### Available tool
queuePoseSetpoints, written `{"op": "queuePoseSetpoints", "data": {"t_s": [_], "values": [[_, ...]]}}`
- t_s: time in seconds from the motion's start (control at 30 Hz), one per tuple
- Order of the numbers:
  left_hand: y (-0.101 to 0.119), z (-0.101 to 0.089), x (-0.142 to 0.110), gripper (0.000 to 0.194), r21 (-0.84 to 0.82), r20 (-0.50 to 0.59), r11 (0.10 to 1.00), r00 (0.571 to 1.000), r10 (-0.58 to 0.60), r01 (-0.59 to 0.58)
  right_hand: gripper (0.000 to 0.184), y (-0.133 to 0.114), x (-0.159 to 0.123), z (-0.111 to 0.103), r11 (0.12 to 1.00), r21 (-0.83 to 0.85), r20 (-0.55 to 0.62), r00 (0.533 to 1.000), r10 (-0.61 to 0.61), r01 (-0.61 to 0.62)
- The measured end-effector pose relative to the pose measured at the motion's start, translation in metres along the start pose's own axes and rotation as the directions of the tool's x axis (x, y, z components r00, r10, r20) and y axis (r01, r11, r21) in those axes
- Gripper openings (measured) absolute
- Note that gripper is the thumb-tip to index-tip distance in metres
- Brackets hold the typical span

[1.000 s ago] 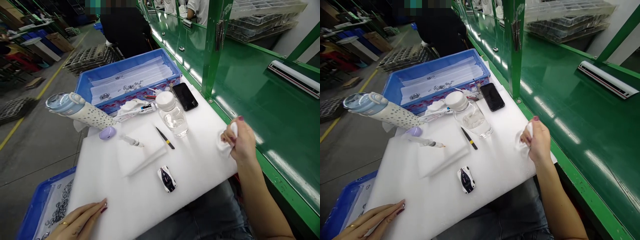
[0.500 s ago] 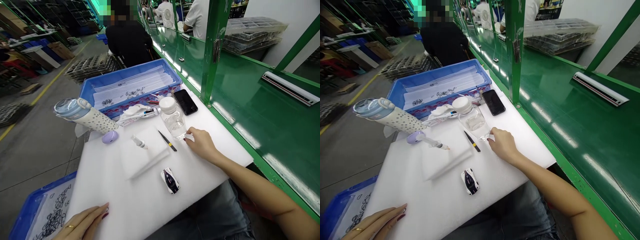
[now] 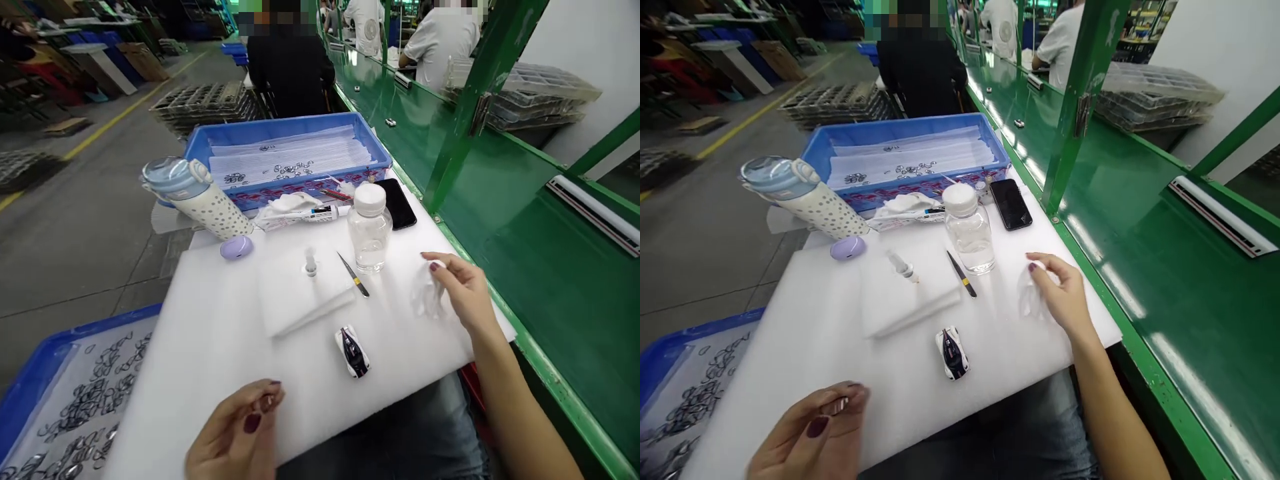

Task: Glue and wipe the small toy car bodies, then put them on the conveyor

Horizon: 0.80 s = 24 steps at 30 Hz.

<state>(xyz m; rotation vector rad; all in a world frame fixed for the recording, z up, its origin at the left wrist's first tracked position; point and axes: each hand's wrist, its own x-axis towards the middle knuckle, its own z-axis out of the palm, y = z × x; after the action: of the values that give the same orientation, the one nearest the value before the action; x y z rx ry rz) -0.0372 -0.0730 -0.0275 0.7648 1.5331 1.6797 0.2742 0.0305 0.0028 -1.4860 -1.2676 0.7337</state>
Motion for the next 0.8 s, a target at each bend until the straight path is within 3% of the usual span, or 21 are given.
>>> {"op": "queuePoseSetpoints", "data": {"t_s": [0.07,0.1,0.17,0.2,0.23,0.3,0.37,0.43,0.5,0.57,0.67,0.73,0.8], "values": [[0.004,0.028,-0.005,0.032,-0.170,0.122,0.967,0.978,-0.169,0.188,0.019,-0.002,0.003,-0.016,0.996,0.072,-0.254,0.967,-0.026,0.046],[0.006,0.039,-0.007,0.035,-0.214,0.195,0.940,0.955,-0.225,0.266,0.015,-0.006,0.005,-0.024,0.988,0.127,-0.407,0.913,-0.033,0.093],[0.008,0.054,-0.010,0.037,-0.264,0.293,0.889,0.909,-0.296,0.375,0.012,-0.019,0.009,-0.036,0.945,0.248,-0.650,0.760,-0.001,0.213],[0.008,0.059,-0.011,0.037,-0.280,0.328,0.866,0.889,-0.319,0.414,0.013,-0.027,0.010,-0.039,0.914,0.314,-0.697,0.716,0.037,0.258],[0.007,0.062,-0.013,0.038,-0.296,0.353,0.845,0.873,-0.337,0.445,0.015,-0.035,0.009,-0.039,0.884,0.376,-0.692,0.718,0.071,0.276],[0.003,0.066,-0.016,0.036,-0.322,0.388,0.809,0.848,-0.361,0.491,0.023,-0.048,0.002,-0.029,0.833,0.504,-0.555,0.825,0.112,0.226],[-0.001,0.067,-0.019,0.034,-0.337,0.411,0.789,0.835,-0.367,0.513,0.033,-0.053,-0.012,-0.010,0.819,0.565,-0.304,0.948,0.094,0.100],[-0.003,0.067,-0.021,0.031,-0.354,0.417,0.783,0.836,-0.357,0.511,0.034,-0.050,-0.028,0.013,0.867,0.496,-0.019,0.998,0.063,-0.045],[-0.005,0.066,-0.023,0.028,-0.380,0.422,0.779,0.843,-0.334,0.499,0.029,-0.043,-0.044,0.032,0.922,0.368,0.210,0.977,0.045,-0.121],[-0.005,0.066,-0.023,0.025,-0.407,0.443,0.768,0.842,-0.307,0.494,0.022,-0.038,-0.056,0.045,0.961,0.270,0.326,0.945,-0.033,-0.060],[-0.006,0.065,-0.023,0.025,-0.426,0.487,0.744,0.823,-0.292,0.515,0.016,-0.037,-0.063,0.058,0.944,0.195,0.325,0.890,-0.318,0.266],[-0.006,0.065,-0.023,0.025,-0.426,0.500,0.727,0.810,-0.306,0.538,0.008,-0.041,-0.065,0.065,0.868,0.191,0.309,0.811,-0.497,0.459],[-0.005,0.065,-0.024,0.027,-0.424,0.491,0.717,0.806,-0.331,0.553,0.010,-0.046,-0.067,0.071,0.797,0.228,0.318,0.731,-0.604,0.560]]}}
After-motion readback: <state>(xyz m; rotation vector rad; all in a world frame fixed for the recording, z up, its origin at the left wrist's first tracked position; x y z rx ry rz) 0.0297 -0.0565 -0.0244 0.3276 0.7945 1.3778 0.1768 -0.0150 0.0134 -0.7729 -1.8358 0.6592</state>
